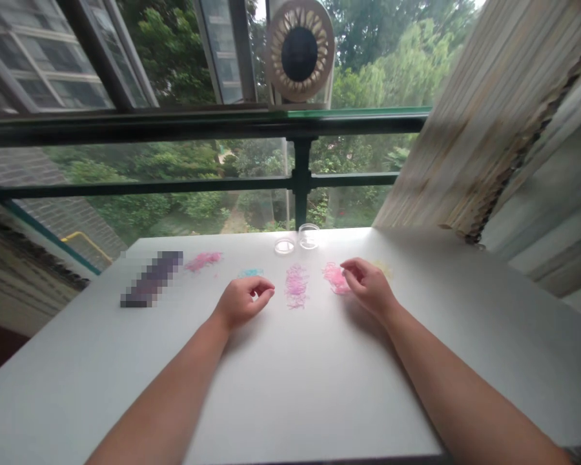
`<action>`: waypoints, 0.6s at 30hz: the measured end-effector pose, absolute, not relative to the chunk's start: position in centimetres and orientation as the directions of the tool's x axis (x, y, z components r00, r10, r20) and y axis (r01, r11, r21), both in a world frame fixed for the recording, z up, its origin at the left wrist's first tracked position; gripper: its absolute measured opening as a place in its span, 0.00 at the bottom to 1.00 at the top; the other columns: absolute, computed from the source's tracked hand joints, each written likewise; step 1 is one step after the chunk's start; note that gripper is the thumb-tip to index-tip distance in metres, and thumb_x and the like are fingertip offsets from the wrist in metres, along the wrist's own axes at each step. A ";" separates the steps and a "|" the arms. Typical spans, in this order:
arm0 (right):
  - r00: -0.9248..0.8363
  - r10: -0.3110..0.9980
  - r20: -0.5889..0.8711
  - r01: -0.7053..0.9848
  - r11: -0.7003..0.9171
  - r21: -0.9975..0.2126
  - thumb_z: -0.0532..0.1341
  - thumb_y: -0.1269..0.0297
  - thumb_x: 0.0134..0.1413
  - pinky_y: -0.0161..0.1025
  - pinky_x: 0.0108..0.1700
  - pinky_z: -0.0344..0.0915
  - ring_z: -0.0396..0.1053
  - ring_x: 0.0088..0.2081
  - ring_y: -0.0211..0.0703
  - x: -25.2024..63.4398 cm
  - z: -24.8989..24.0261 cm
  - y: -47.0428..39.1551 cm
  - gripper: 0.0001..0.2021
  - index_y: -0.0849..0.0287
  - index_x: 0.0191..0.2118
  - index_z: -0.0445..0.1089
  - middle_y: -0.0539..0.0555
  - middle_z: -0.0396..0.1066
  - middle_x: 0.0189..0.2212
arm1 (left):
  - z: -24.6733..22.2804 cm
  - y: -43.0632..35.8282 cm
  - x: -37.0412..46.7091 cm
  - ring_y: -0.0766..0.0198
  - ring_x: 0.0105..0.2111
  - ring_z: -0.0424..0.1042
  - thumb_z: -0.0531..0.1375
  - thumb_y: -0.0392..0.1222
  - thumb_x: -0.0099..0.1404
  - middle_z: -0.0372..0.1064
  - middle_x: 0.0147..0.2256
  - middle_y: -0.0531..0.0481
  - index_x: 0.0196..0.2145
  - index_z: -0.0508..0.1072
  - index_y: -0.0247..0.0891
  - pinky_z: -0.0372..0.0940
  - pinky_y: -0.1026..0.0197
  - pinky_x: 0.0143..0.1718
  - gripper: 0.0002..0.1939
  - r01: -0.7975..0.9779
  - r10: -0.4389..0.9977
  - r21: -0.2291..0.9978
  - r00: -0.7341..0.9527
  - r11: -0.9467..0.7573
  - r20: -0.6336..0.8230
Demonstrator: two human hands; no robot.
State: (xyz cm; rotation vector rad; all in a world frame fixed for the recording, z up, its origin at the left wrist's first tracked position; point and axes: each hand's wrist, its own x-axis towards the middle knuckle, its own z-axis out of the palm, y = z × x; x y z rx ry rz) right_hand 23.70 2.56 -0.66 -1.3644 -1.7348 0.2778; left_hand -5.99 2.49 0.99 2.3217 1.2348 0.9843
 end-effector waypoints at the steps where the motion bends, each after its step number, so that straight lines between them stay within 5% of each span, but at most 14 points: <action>1: -0.037 0.880 0.474 0.655 0.380 -0.654 0.55 0.65 0.52 0.34 0.28 0.59 0.62 0.24 0.38 23.4 -0.6 2.2 0.06 0.58 0.33 0.68 0.50 0.68 0.23 | 1.1 2.6 -6.3 0.68 0.25 0.69 0.57 0.41 0.59 0.73 0.26 0.52 0.30 0.74 0.38 0.63 0.66 0.29 0.07 0.597 0.825 0.571 0.367 -0.563 0.429; 6: -0.356 0.865 0.353 0.593 0.501 -0.630 0.55 0.63 0.54 0.34 0.24 0.55 0.57 0.20 0.36 21.3 -0.5 0.6 0.08 0.57 0.25 0.64 0.48 0.62 0.18 | 1.8 4.1 -10.4 0.66 0.25 0.69 0.55 0.44 0.60 0.74 0.26 0.51 0.29 0.74 0.37 0.63 0.65 0.28 0.11 0.669 0.847 0.592 0.110 -0.450 0.520; 11: -0.540 0.812 0.223 0.577 0.550 -0.604 0.53 0.63 0.56 0.34 0.26 0.55 0.58 0.22 0.36 19.4 -0.5 -0.9 0.10 0.58 0.25 0.63 0.49 0.63 0.20 | 1.2 5.6 -17.0 0.63 0.30 0.72 0.48 0.44 0.63 0.75 0.30 0.47 0.34 0.73 0.34 0.64 0.64 0.30 0.17 0.710 0.762 0.704 -0.468 0.023 0.448; 18: -0.605 0.795 0.040 0.609 0.494 -0.620 0.52 0.63 0.56 0.33 0.26 0.53 0.57 0.23 0.35 18.8 -0.1 -1.2 0.11 0.60 0.25 0.61 0.49 0.64 0.21 | -1.5 6.5 -16.6 0.62 0.29 0.72 0.59 0.38 0.52 0.75 0.30 0.49 0.34 0.77 0.37 0.65 0.63 0.34 0.11 0.777 0.924 0.629 -0.261 0.029 0.280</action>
